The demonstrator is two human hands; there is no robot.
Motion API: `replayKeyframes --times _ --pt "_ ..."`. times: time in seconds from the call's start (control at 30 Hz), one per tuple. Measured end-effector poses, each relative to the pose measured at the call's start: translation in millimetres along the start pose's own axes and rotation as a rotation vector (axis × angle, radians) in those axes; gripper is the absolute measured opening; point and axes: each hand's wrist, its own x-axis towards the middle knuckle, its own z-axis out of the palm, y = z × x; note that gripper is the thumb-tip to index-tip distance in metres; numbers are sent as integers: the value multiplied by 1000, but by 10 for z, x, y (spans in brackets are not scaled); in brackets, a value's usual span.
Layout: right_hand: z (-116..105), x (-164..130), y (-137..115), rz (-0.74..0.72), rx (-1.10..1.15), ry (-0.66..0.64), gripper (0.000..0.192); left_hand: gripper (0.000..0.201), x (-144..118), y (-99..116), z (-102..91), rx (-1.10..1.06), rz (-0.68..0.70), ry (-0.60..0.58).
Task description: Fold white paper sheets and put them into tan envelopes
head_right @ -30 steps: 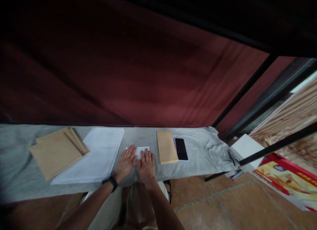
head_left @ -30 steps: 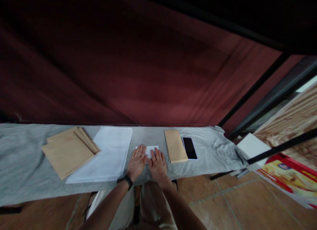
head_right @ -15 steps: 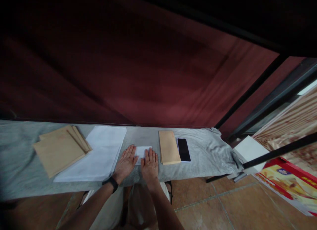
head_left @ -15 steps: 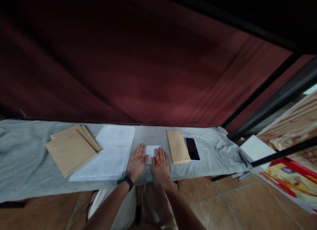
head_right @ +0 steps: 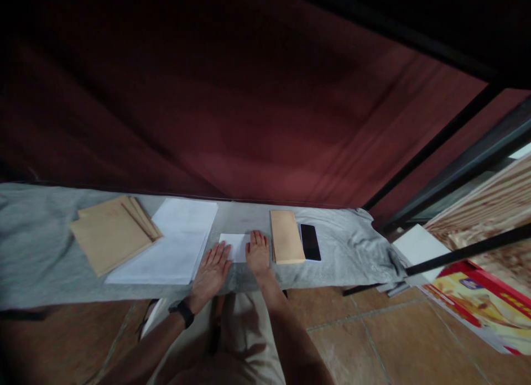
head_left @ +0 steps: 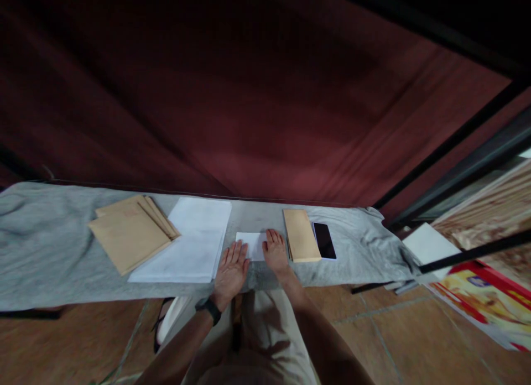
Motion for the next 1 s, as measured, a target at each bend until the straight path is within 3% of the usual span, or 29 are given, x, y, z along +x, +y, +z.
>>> replayKeyframes --times 0.17,0.43,0.63,0.77,0.83,0.93,1.0 --pt "-137 257 39 -35 5 -158 40 56 -17 49 -83 -3 -16 -27" --pt "-126 471 142 -2 77 -181 23 61 -27 39 -80 -43 -9 -27" --pt "-284 449 145 -40 204 -166 17 65 -55 21 -78 -178 -30 65" --pt "-563 386 96 -102 314 -119 17 72 51 53 -351 -279 -114 228" --pt "-699 309 57 -186 415 -20 17 77 153 80 -560 -282 -122 307" --pt "-780 117 4 -326 504 118 18 70 277 105 -796 -180 3 284" --pt "-729 -47 -1 -370 467 103 19 63 286 96 -825 -99 68 234"
